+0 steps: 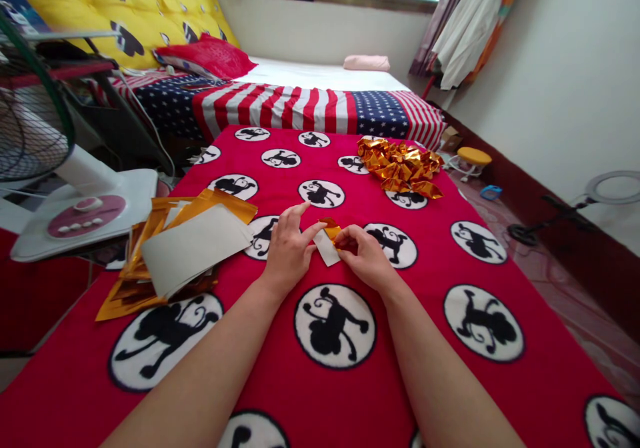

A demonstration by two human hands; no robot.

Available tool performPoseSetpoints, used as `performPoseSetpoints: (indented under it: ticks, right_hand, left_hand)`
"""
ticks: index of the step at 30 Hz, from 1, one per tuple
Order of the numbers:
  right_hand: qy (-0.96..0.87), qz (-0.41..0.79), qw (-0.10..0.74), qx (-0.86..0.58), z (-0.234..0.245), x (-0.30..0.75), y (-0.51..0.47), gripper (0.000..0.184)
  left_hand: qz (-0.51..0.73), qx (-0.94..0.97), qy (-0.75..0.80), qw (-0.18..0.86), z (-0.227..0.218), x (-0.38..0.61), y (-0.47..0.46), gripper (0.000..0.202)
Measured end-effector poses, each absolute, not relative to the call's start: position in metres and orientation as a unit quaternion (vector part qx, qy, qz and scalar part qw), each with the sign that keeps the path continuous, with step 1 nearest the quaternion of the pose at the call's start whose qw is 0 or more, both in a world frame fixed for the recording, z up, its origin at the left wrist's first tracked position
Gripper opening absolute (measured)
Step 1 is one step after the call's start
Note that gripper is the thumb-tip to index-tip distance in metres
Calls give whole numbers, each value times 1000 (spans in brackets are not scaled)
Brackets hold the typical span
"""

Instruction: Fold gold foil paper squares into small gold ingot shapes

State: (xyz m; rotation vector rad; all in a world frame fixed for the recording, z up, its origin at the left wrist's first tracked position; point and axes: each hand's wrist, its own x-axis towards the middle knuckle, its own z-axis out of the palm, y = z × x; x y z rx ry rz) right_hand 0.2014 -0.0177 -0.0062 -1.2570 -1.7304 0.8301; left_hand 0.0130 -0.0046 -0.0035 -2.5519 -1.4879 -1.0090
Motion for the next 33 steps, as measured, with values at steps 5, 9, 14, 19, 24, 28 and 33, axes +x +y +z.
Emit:
performPoseSetpoints:
  ticks: [5,9,14,19,24,28,33]
  right_hand:
    - [-685,336,412,-498,-7,202,-18,22]
    - [-699,285,423,-501,-8,203,-17,18]
    - [-704,246,400,-533,-6,206,-18,16]
    - [-707,266,373,-538,-3,208,-18,23]
    - [-702,270,368,-546,-2,207,-18,28]
    - [-703,267,363,-551,-3,206,-18,28]
    - [-705,263,364,-549,-5,206,-17,25]
  left_hand:
    - [-323,-851,-414,19,1,14,-6,27]
    - [-315,-879,-357,12,0,14,-6,13]
    - [-288,-900,-326,-36,-4,14,0,15]
    - [-299,-894,-321,-87,-5,14,0,15]
    - [-307,-881,-336,-132,-7,15,0,12]
    - [-321,-860,-367,-150,-10,16,2,10]
    - [-318,-847,-393,-166,-8,20,0,9]
